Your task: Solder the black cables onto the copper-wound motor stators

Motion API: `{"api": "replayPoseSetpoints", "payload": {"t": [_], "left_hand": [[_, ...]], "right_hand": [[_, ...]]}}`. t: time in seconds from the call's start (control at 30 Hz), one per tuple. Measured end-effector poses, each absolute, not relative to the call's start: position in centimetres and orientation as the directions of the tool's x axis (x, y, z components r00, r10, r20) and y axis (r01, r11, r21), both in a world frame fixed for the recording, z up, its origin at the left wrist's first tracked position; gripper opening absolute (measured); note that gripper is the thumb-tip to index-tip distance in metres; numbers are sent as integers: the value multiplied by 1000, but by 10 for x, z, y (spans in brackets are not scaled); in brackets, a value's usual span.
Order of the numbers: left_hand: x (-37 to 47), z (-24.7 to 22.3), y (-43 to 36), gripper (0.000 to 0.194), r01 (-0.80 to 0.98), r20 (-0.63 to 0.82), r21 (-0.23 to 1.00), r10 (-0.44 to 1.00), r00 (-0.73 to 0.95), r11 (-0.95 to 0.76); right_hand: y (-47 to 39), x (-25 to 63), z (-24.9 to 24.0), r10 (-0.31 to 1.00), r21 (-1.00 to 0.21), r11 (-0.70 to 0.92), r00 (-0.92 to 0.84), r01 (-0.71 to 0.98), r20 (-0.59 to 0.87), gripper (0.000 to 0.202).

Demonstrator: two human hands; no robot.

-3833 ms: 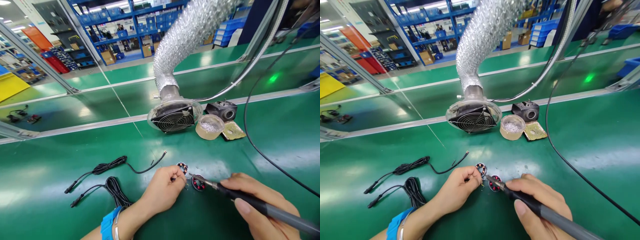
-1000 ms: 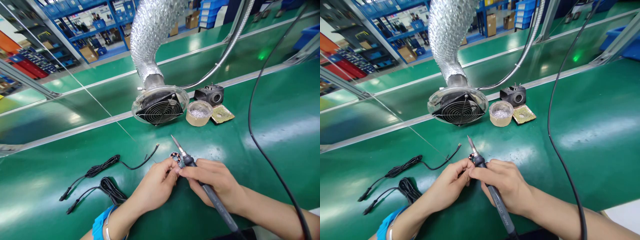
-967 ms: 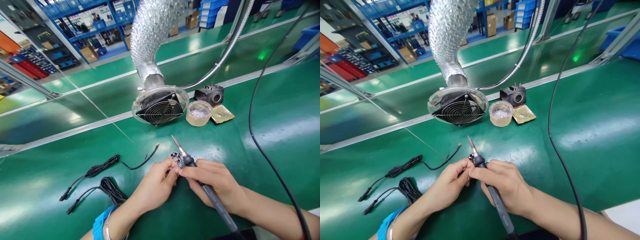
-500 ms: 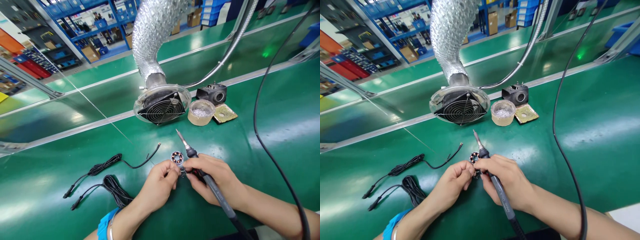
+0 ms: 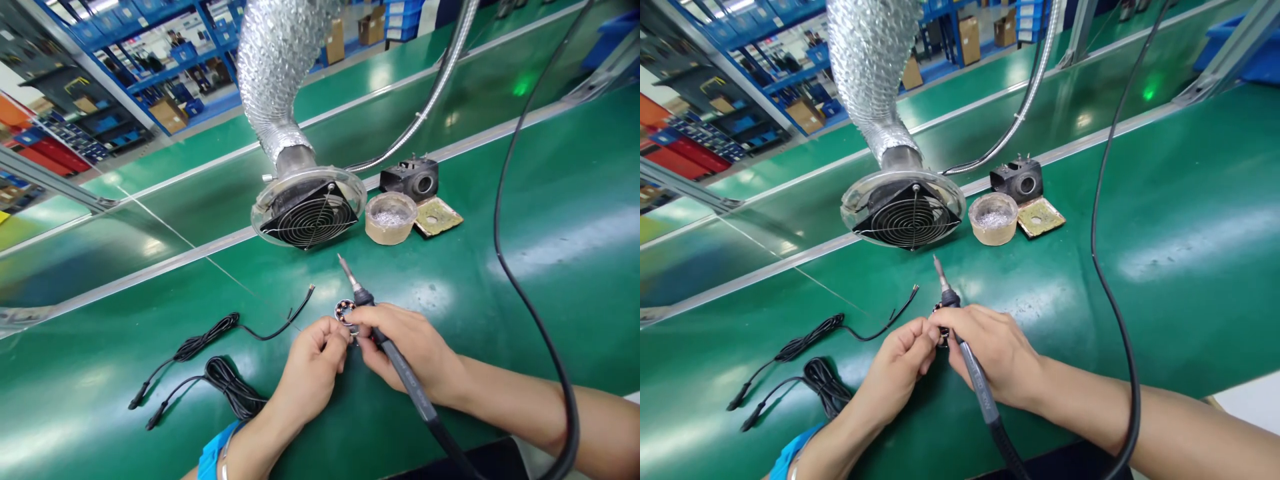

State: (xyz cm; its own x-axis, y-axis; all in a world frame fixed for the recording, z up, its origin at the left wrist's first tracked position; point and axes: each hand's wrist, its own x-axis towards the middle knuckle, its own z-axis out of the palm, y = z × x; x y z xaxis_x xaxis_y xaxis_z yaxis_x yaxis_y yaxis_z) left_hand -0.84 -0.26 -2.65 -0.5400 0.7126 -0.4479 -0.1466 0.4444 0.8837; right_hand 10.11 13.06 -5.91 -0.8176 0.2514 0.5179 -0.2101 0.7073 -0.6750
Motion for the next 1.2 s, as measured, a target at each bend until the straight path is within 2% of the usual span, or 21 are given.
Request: {"api": "replayPoseSetpoints", "payload": {"t": [0.1,0.17,0.47,0.67,0.8,1.0,1.2], "left_hand": [[-7,-26,-1,29,-158,-472,869,688,-551,469],[-6,-27,0,31,-154,-467,870,685,-559,468],[-3,-32,-2,26,-121,-423,883,658,-623,453],[-1,-31,-3,22,-118,-425,880,652,-628,460],[-1,-31,-5,20,-104,-415,882,654,-633,460],[-1,-32,-7,20,-93,-424,874,655,-625,477],[-1,-32,-7,21,-68,-415,874,664,-622,482]], "right_hand": [[130,102,-58,377,-748,653,-806,-119,457,39],[130,103,-57,405,-770,631,-809,-89,426,38],[133,116,-49,362,-717,673,-764,-182,534,35],[145,144,-37,377,-735,623,-720,-268,582,43],[153,156,-30,353,-775,580,-779,-252,518,37],[155,158,-35,394,-818,541,-800,-196,453,26],[154,156,-37,366,-833,511,-824,-210,432,28]]}}
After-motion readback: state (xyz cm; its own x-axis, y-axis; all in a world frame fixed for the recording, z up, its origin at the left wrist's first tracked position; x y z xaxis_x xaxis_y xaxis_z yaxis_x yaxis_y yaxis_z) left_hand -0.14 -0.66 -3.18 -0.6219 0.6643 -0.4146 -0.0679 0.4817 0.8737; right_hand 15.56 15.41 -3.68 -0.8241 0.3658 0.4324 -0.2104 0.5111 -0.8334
